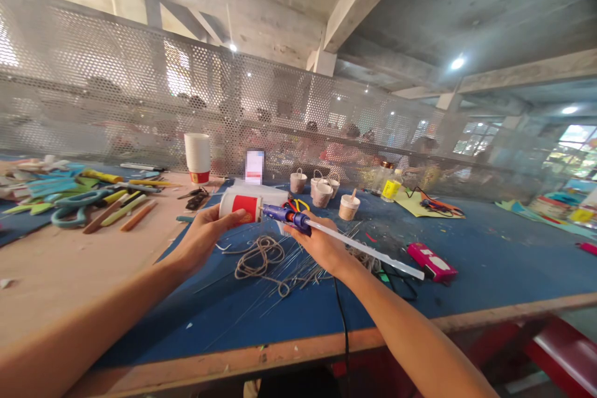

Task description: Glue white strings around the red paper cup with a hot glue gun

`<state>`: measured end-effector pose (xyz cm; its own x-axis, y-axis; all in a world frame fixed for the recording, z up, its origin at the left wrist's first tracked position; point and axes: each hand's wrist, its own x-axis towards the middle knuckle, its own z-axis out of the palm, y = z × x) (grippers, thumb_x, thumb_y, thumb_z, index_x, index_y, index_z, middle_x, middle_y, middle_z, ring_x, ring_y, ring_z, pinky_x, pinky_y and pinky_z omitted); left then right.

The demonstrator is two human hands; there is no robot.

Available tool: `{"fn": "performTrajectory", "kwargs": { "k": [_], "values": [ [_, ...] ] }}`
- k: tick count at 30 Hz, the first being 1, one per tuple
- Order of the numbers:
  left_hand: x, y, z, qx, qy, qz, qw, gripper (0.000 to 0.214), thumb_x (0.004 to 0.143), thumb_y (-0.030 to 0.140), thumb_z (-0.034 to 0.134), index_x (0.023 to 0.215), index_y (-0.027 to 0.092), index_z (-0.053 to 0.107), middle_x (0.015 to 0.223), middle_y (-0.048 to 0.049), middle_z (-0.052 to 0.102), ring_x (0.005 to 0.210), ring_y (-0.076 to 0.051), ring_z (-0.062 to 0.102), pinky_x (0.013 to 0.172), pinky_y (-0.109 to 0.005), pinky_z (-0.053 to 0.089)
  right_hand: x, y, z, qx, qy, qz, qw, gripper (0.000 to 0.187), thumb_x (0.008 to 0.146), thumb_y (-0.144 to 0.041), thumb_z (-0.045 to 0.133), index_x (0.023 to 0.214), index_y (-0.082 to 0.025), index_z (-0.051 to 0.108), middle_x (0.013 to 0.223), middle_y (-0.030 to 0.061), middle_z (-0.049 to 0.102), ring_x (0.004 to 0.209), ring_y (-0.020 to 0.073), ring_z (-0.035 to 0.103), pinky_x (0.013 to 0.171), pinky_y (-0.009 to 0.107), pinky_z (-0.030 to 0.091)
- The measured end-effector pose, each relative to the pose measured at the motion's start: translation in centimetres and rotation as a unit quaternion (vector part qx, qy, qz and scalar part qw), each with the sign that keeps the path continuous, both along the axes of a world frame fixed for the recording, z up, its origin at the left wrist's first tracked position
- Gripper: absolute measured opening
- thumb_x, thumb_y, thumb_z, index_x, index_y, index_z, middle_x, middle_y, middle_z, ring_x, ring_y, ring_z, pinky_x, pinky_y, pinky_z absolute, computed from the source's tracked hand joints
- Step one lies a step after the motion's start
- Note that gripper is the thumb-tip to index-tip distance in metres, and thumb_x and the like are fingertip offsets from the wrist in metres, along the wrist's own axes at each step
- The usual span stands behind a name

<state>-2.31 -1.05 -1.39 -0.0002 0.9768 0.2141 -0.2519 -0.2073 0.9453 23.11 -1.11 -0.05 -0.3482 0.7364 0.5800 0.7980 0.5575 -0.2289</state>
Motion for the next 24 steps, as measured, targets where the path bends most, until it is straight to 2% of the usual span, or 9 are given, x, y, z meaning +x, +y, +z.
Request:
{"fn": "performTrajectory", "kwargs": {
  "k": [8,16,24],
  "values": [
    [0.06,-0.12,0.18,-0.001,-0.019,-0.007,1.000,0.036,0.075,0.035,0.087,0.106,0.017,0.080,0.093,-0.0095,0.085,0.078,-0.026,0.079,0.072,-0.034,0.062,0.02,0.17,-0.25,0.000,0.002,0.005,1.000,0.027,0.097,-0.051,0.064,0.093,-0.024,0.067,0.082,0.0029,0.078,0.071,0.0209,0.072,0.059,0.026,0.040],
    [0.26,-0.43,0.61,0.004,-0.007,0.011,1.000,0.028,0.074,0.036,0.087,0.094,0.017,0.080,0.089,-0.0076,0.084,0.077,-0.022,0.077,0.075,-0.030,0.061,-0.01,0.27,-0.27,0.003,-0.004,0.002,1.000,0.029,0.096,-0.053,0.064,0.097,-0.024,0.069,0.082,0.0037,0.078,0.072,0.0222,0.073,0.059,0.026,0.041],
    [0.03,-0.15,0.53,-0.007,-0.009,0.026,1.000,0.033,0.072,0.034,0.088,0.099,0.018,0.081,0.091,-0.0067,0.084,0.083,-0.022,0.075,0.078,-0.030,0.057,0.07,0.39,-0.65,-0.018,0.027,0.035,0.999,0.026,0.095,-0.050,0.066,0.101,-0.025,0.070,0.089,0.0043,0.079,0.083,0.0241,0.074,0.066,0.026,0.047]
  ]
}}
